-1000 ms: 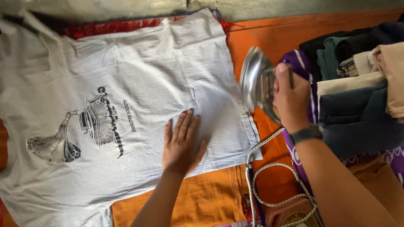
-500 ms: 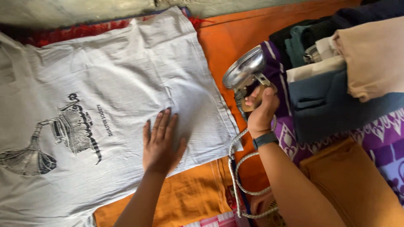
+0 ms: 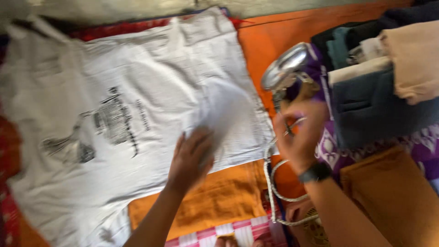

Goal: Ironing and folding a grey t-shirt on a flat surface on the floor.

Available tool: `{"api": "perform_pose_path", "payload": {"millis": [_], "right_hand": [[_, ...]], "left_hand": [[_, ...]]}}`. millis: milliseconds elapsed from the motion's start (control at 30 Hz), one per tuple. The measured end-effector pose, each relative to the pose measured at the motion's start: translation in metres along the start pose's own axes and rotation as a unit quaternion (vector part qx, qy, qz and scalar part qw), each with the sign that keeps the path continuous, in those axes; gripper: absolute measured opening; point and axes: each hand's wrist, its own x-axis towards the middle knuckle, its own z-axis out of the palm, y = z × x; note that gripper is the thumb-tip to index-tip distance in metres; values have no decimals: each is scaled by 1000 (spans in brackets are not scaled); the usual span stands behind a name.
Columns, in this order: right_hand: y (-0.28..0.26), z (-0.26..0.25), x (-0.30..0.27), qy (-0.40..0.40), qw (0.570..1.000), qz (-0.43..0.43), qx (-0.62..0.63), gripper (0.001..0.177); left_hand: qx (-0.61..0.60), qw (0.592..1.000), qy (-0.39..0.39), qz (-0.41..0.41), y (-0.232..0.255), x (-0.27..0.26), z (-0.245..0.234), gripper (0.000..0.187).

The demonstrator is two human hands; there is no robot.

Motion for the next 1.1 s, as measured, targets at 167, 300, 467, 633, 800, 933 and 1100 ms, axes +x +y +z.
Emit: {"api": "perform_pose_path", "payload": {"millis": [167,300,467,633,800,933,1100], "right_hand": [[-59,8,-54,-377,912,-134,87,33],[-46,26,-80,-360,923,-134,13,28],[-26,26,-63,-326,944,-47,-29,25],[-21,-2,-17,-256,964,-70,-20,26],[-19,-31,21,-254,963,-84,37,21],[-9,-53,38,-265,961,-52,58,20],[58,-72,34,-365,925,-51,96,17]], "left_hand": [[18,1000,-2,-23,-21,-80,-49,52],[138,986,30,-87,-58,-117,-82,44],[292,931,-7,-220,-94,-160,-123,29],[254,908,70,-325,-77,-187,-202,39],[183,867,94,-454,-72,-212,-257,44],[125,922,198,-309,-54,-228,-313,50],[112,946,148,-267,-68,-264,-358,45]]}}
